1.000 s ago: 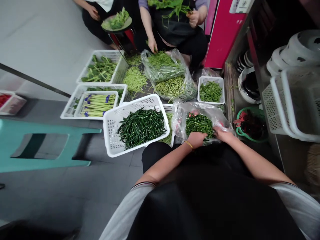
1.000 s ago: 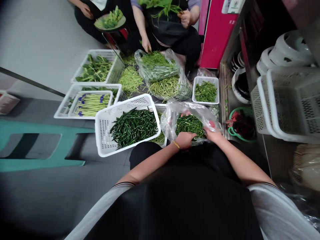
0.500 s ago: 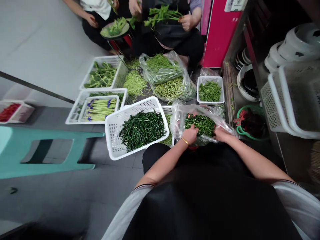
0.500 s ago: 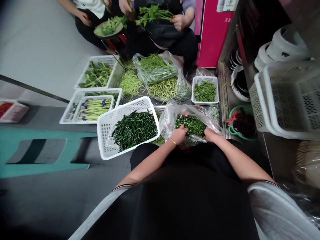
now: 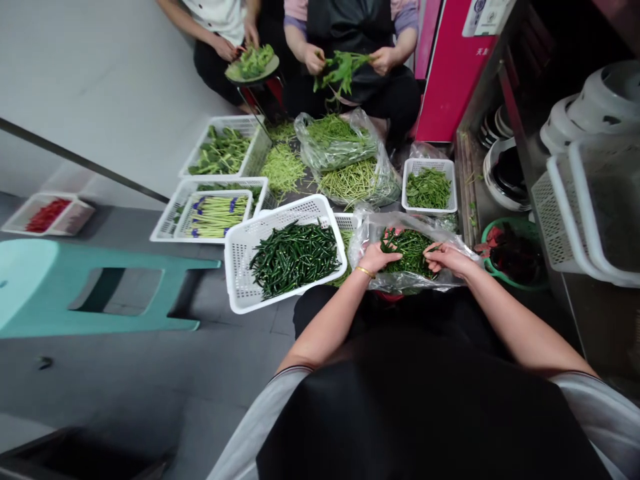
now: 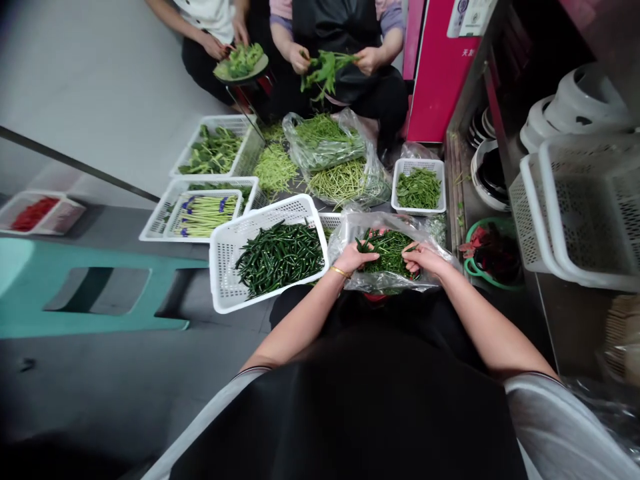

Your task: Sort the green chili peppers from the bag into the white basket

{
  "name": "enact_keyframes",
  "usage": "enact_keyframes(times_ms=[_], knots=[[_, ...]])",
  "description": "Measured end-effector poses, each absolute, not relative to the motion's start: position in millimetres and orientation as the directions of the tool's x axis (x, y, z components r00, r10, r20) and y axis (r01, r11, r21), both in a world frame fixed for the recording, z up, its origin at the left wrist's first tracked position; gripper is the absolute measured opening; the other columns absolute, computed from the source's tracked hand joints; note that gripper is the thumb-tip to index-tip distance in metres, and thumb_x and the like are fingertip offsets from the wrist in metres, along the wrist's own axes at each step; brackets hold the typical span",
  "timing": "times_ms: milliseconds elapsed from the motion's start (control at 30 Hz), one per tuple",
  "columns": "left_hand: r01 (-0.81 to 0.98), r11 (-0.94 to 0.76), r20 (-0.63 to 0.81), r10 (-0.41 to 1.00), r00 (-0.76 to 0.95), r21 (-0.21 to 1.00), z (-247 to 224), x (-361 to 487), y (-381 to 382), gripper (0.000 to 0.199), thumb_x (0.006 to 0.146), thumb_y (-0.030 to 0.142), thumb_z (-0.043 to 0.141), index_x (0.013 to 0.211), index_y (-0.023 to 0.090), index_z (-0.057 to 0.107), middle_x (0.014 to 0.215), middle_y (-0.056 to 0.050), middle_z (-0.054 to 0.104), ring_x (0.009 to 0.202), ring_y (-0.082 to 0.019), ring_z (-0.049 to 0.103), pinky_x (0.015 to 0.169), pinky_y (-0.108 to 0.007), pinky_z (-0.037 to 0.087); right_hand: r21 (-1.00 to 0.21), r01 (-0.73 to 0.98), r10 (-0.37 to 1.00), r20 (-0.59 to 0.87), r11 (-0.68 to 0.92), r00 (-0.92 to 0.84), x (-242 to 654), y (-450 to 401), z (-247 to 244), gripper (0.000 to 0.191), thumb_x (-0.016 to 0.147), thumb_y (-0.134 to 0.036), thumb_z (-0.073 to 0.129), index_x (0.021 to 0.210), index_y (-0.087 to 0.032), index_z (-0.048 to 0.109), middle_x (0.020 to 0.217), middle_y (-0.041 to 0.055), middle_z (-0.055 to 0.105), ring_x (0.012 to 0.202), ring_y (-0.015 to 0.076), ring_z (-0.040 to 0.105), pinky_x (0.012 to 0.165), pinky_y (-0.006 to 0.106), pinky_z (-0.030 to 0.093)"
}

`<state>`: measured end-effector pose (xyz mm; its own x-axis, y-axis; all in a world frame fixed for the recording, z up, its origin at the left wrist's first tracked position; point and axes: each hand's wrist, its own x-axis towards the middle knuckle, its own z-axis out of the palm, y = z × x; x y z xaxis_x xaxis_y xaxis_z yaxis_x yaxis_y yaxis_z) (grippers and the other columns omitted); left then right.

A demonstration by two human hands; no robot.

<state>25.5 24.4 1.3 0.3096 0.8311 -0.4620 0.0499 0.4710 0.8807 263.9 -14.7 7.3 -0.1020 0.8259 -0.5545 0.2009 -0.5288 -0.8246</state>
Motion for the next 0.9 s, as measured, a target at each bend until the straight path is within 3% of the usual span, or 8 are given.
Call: enact_keyframes(times_ms=[133, 300, 400, 500, 600, 700, 800, 900], knots=[[0.017, 0.518, -0.476, 0.772, 0.422, 0.855, 7, 26, 17, 0.038, 0.061, 0.040, 0.086, 0.072, 0.014, 0.061, 0.046, 0.005, 0.049, 0.039, -0.005, 0.038, 0.041, -0.019, 0.025, -0.815, -0.128, 0.815, -0.528, -0.565, -0.238, 223, -9, 18, 0.039, 0.064, -0.035, 0.088, 0.089, -0.016, 0.064, 0.070, 0.0021, 0.067, 0.055, 0.0108, 0.062, 0.050, 0.020, 0.054], [-0.102, 0.592, -0.472, 0.725, 0.501, 0.800, 7, 24, 4, 0.041, 0.059, 0.042, 0.085, 0.071, 0.013, 0.059, 0.059, -0.001, 0.063, 0.036, -0.002, 0.035, 0.036, -0.019, 0.017, -0.860, -0.103, 0.847, -0.459, -0.499, -0.267, 207, -12, 13, 0.051, 0.063, -0.052, 0.086, 0.092, -0.015, 0.067, 0.068, 0.0038, 0.068, 0.053, 0.0108, 0.060, 0.048, 0.020, 0.052], [-0.115, 0.618, -0.489, 0.710, 0.507, 0.778, 10, 23, -2, 0.039, 0.059, 0.038, 0.085, 0.073, 0.013, 0.059, 0.058, -0.002, 0.064, 0.034, -0.003, 0.035, 0.036, -0.020, 0.018, -0.913, 0.067, 0.892, -0.407, -0.402, -0.199, 212, -15, 8, 0.055, 0.072, -0.068, 0.071, 0.090, -0.016, 0.067, 0.067, 0.0032, 0.066, 0.050, 0.0112, 0.057, 0.047, 0.022, 0.048], [-0.082, 0.654, -0.522, 0.667, 0.531, 0.752, 14, 24, -7, 0.037, 0.059, 0.036, 0.083, 0.079, 0.012, 0.063, 0.053, -0.002, 0.064, 0.032, -0.004, 0.035, 0.036, -0.020, 0.017, -0.898, 0.390, 0.940, -0.292, -0.206, -0.176, 216, -17, 4, 0.053, 0.084, -0.070, 0.053, 0.079, -0.018, 0.065, 0.062, 0.0016, 0.062, 0.049, 0.0121, 0.055, 0.048, 0.023, 0.043], [-0.071, 0.678, -0.553, 0.651, 0.521, 0.731, 15, 27, -11, 0.031, 0.057, 0.032, 0.080, 0.073, 0.012, 0.063, 0.049, -0.001, 0.060, 0.032, -0.005, 0.036, 0.036, -0.020, 0.016, -0.749, 0.663, 0.974, -0.156, -0.008, -0.165, 217, -19, 5, 0.048, 0.092, -0.059, 0.045, 0.074, -0.019, 0.064, 0.066, 0.0033, 0.065, 0.061, 0.0163, 0.061, 0.059, 0.026, 0.044], [-0.111, 0.691, -0.545, 0.650, 0.530, 0.715, 13, 31, -14, 0.026, 0.057, 0.029, 0.078, 0.066, 0.013, 0.059, 0.049, -0.002, 0.059, 0.033, -0.006, 0.038, 0.035, -0.021, 0.016, -0.619, 0.779, 0.971, -0.113, 0.098, -0.212, 214, -24, 9, 0.045, 0.097, -0.050, 0.041, 0.074, -0.019, 0.065, 0.075, 0.0057, 0.069, 0.076, 0.0195, 0.065, 0.069, 0.027, 0.045], [-0.166, 0.703, -0.548, 0.660, 0.514, 0.691, 10, 35, -18, 0.023, 0.060, 0.028, 0.075, 0.067, 0.012, 0.060, 0.049, 0.000, 0.057, 0.034, -0.005, 0.037, 0.036, -0.020, 0.016, -0.422, 0.899, 0.973, -0.130, 0.120, -0.192, 208, -28, 15, 0.048, 0.101, -0.045, 0.035, 0.082, -0.017, 0.069, 0.087, 0.0115, 0.071, 0.083, 0.0243, 0.066, 0.071, 0.031, 0.044], [-0.219, 0.692, -0.557, 0.697, 0.453, 0.688, 9, 38, -22, 0.023, 0.060, 0.028, 0.074, 0.068, 0.012, 0.060, 0.047, 0.003, 0.053, 0.033, -0.004, 0.035, 0.037, -0.020, 0.016, -0.266, 0.963, 0.988, -0.136, 0.031, -0.069, 212, -26, 15, 0.041, 0.101, -0.041, 0.039, 0.093, -0.016, 0.071, 0.099, 0.0157, 0.070, 0.090, 0.0283, 0.066, 0.073, 0.034, 0.044]])
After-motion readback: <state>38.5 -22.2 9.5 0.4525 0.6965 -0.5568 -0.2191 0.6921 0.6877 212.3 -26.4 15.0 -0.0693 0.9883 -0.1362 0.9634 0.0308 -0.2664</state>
